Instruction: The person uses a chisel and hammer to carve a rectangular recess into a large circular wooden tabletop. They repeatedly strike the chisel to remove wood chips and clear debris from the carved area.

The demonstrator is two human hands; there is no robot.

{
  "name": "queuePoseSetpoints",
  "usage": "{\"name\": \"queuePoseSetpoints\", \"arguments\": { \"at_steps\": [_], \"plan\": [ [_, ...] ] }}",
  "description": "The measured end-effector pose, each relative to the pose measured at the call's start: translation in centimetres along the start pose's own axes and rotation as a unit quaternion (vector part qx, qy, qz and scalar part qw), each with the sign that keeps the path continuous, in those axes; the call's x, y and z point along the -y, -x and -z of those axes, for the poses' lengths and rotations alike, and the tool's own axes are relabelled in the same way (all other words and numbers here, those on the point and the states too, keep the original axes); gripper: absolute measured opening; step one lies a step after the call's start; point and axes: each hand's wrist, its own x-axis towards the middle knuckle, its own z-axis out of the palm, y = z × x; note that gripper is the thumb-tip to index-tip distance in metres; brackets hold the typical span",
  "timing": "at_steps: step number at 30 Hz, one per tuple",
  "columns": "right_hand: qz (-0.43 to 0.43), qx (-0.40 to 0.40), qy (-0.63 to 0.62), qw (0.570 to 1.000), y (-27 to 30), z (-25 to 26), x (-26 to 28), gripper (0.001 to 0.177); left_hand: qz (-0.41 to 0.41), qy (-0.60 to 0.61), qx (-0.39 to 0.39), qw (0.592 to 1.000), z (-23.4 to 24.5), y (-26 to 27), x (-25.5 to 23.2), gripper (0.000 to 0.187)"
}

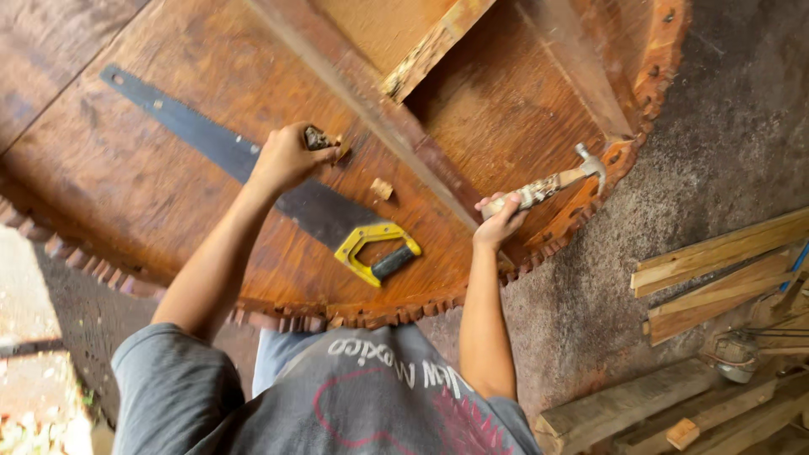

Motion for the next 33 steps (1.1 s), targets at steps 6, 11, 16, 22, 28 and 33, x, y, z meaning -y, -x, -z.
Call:
{"name": "queuePoseSetpoints", "arguments": {
  "at_steps": [6,11,16,22,28,33],
  "plan": [
    [-0.031,-0.024,0.006,0.999,0.1,0.6,-0.3,0.063,0.022,0.076,-0.009,0.997,-4.2,2.8,5.4,0.043],
    [-0.037,-0.038,0.021,0.998,-0.2,0.2,-0.4,0.067,-0.039,0.060,-0.067,0.995,-5.7,3.8,6.5,0.058],
    [-0.034,-0.046,0.024,0.998,0.2,0.2,-0.2,0.067,-0.029,0.064,-0.117,0.991,-3.4,5.9,8.8,0.053],
    [-0.040,-0.052,0.011,0.998,-0.6,0.3,-0.7,0.064,-0.032,0.031,-0.063,0.997,-3.4,9.5,11.4,0.047],
    [-0.090,-0.016,-0.044,0.995,0.1,0.1,1.0,0.046,0.049,0.048,0.032,0.997,-5.3,14.2,10.2,0.047],
    [-0.039,0.083,-0.059,0.994,7.2,3.6,5.3,0.032,-0.067,0.008,-0.038,0.997,-7.2,18.4,9.8,0.054]
  ]
}}
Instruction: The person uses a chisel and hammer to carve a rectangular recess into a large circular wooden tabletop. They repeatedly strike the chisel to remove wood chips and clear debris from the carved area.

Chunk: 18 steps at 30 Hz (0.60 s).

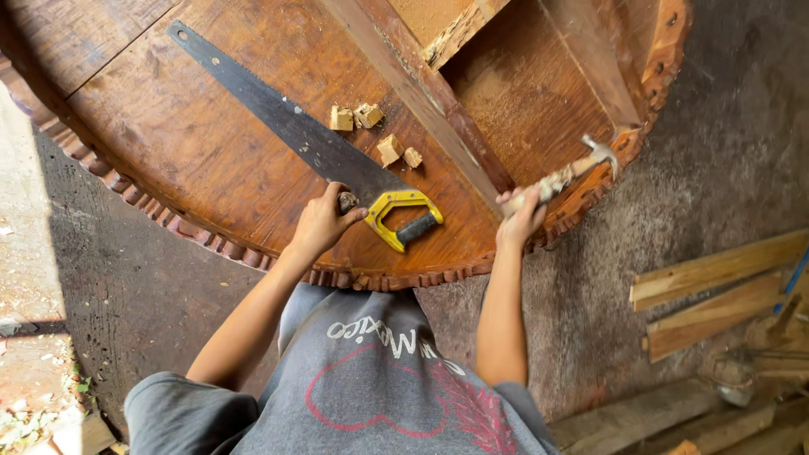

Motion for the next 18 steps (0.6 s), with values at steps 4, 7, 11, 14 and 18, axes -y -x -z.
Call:
{"name": "queuePoseSetpoints", "arguments": {
  "at_steps": [4,7,11,14,18],
  "plan": [
    [0.021,0.033,0.081,0.996,7.3,5.1,3.4,0.026,-0.074,-0.023,-0.074,0.994,-2.3,2.3,0.1,0.047],
    [0.008,0.038,0.158,0.987,11.2,11.6,5.4,0.025,-0.072,-0.066,-0.069,0.993,-5.6,3.8,-1.7,0.047],
    [0.019,0.081,0.203,0.976,14.6,23.1,7.3,0.022,-0.058,-0.112,-0.044,0.991,-13.1,6.4,-6.3,0.048],
    [-0.041,0.056,0.161,0.984,16.6,30.8,7.3,0.024,-0.137,-0.156,-0.041,0.977,-19.1,8.1,-9.4,0.041],
    [-0.075,-0.008,0.115,0.990,19.2,38.8,6.6,0.023,-0.157,-0.219,-0.040,0.962,-25.0,11.3,-11.1,0.020]
  ]
}}
